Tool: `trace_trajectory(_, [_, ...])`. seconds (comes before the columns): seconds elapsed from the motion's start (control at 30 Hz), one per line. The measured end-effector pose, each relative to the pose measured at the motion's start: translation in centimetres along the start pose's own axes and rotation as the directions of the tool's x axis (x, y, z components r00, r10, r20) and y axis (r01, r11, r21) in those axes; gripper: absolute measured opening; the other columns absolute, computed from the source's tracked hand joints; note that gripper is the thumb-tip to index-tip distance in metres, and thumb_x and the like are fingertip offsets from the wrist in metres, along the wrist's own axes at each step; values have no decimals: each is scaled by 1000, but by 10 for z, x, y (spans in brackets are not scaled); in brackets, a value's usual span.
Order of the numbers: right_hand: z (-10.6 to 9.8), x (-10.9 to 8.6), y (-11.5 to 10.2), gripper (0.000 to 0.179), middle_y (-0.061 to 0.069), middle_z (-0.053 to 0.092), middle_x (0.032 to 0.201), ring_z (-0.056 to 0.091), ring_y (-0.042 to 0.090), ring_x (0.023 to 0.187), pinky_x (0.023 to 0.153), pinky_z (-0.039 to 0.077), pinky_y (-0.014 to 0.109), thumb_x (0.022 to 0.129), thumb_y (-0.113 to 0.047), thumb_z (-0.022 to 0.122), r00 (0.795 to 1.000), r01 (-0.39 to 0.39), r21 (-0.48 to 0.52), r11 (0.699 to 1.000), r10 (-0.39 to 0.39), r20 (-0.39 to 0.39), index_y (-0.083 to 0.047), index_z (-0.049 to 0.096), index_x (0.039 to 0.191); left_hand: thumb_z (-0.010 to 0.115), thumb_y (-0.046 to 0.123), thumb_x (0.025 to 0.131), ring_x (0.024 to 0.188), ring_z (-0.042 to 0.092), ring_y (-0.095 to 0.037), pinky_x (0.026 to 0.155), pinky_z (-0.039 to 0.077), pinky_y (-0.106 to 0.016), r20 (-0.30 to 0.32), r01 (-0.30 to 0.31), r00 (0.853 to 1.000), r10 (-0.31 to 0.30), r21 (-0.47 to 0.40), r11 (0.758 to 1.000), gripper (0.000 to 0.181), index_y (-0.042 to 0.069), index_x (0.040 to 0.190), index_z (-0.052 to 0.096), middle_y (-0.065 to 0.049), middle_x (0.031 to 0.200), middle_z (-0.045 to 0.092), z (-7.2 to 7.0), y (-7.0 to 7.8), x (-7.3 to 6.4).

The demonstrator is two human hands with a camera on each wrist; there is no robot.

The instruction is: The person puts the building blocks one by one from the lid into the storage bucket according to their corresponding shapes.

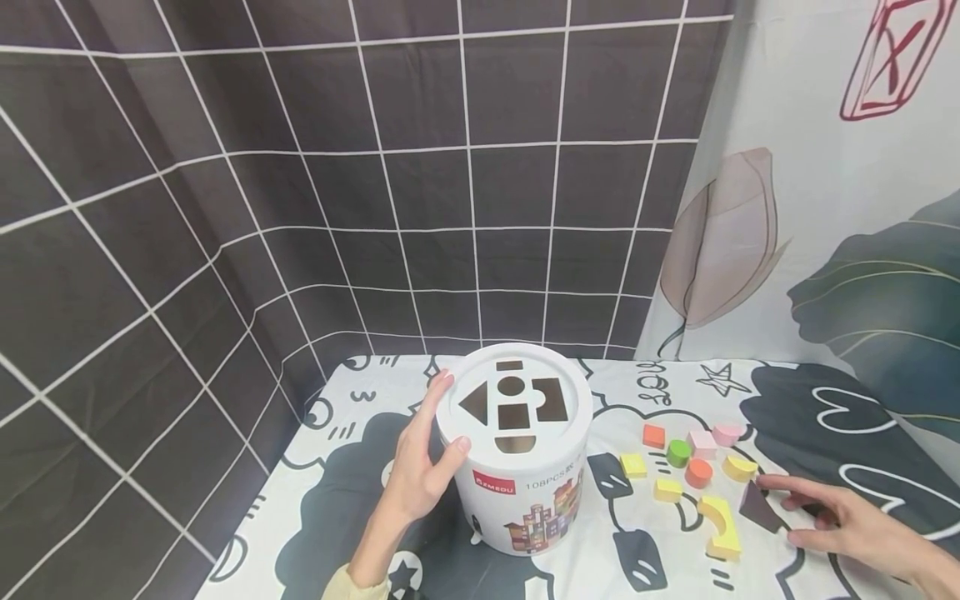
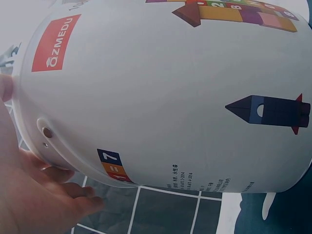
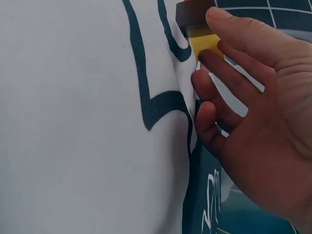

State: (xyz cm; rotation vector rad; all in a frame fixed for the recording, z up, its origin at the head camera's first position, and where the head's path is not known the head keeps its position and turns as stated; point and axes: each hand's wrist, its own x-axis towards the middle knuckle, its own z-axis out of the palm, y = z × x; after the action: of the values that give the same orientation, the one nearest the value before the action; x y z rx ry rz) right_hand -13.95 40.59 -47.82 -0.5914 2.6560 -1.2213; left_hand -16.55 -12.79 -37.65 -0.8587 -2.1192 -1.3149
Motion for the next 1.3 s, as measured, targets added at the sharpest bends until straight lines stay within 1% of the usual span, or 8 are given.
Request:
trace_trajectory(0.17, [-3, 5, 0, 56, -24, 48, 111, 45, 7, 82, 50, 32, 26, 81, -14, 66, 999, -25, -1, 1000, 25, 38, 2, 44, 130, 54, 16, 78, 132, 24, -26, 106, 19, -40, -6, -5, 1000, 5, 8, 1000, 65, 3, 138, 33, -14, 142, 31, 1, 0, 0])
trace_trajectory(0.3, [-6, 9, -1, 57, -28, 47, 114, 46, 7, 82, 50, 33, 27, 81, -15, 66, 996, -37, 32, 999, 35, 77, 0, 43, 131, 53, 17, 78, 131, 24, -25, 106, 19, -40, -7, -2, 1000, 3, 23, 1000, 65, 3, 138, 33, -15, 142, 32, 1, -1, 0])
trace_trajectory(0.57, [-5, 13, 0, 61, -23, 52, 113, 46, 11, 78, 50, 33, 27, 77, -16, 69, 997, 8, 30, 1000, -10, 71, 2, 44, 130, 53, 17, 78, 131, 25, -25, 105, 20, -41, -4, 7, 1000, -7, 28, 1000, 65, 3, 138, 33, -13, 142, 31, 1, 0, 1])
trace_trajectory(0.77, [-4, 14, -1, 61, -15, 56, 109, 45, 13, 75, 47, 32, 27, 75, -16, 71, 999, 37, 27, 999, -38, 39, 1, 47, 128, 54, 15, 77, 131, 25, -27, 105, 20, -41, -9, -7, 1000, 7, 20, 1000, 65, 2, 137, 33, -13, 142, 32, 1, -1, 0])
trace_trajectory(0.9, [0, 14, 0, 60, -8, 58, 103, 43, 13, 70, 45, 31, 28, 73, -14, 73, 997, 74, -1, 997, -74, -16, -1, 50, 126, 55, 13, 76, 130, 26, -29, 105, 20, -41, -16, -16, 1000, 16, 29, 999, 66, 1, 137, 34, -14, 142, 32, 1, -1, 0])
trace_trajectory(1.03, [6, 13, 0, 59, -7, 59, 100, 44, 12, 67, 44, 30, 27, 70, -14, 76, 992, 101, -39, 994, -104, -74, -2, 54, 123, 56, 12, 75, 130, 27, -30, 105, 21, -40, -16, -18, 1000, 19, 40, 999, 66, 1, 137, 34, -16, 141, 33, 1, 0, 0])
trace_trajectory(1.17, [11, 12, -2, 56, -6, 59, 95, 43, 12, 66, 44, 30, 26, 69, -15, 77, 989, 86, -66, 994, -93, -113, -1, 56, 119, 55, 13, 76, 130, 27, -28, 105, 21, -41, -14, -7, 1000, 8, 41, 999, 65, 2, 137, 34, -15, 141, 33, 1, 1, -2])
trace_trajectory(1.3, [12, 11, -7, 55, -6, 59, 91, 43, 12, 64, 44, 31, 27, 69, -15, 77, 988, 32, -61, 998, -41, -149, 0, 56, 117, 55, 13, 76, 130, 27, -28, 105, 21, -43, -11, 1, 1000, -1, 34, 999, 66, 3, 137, 34, -15, 141, 32, 1, 1, -1])
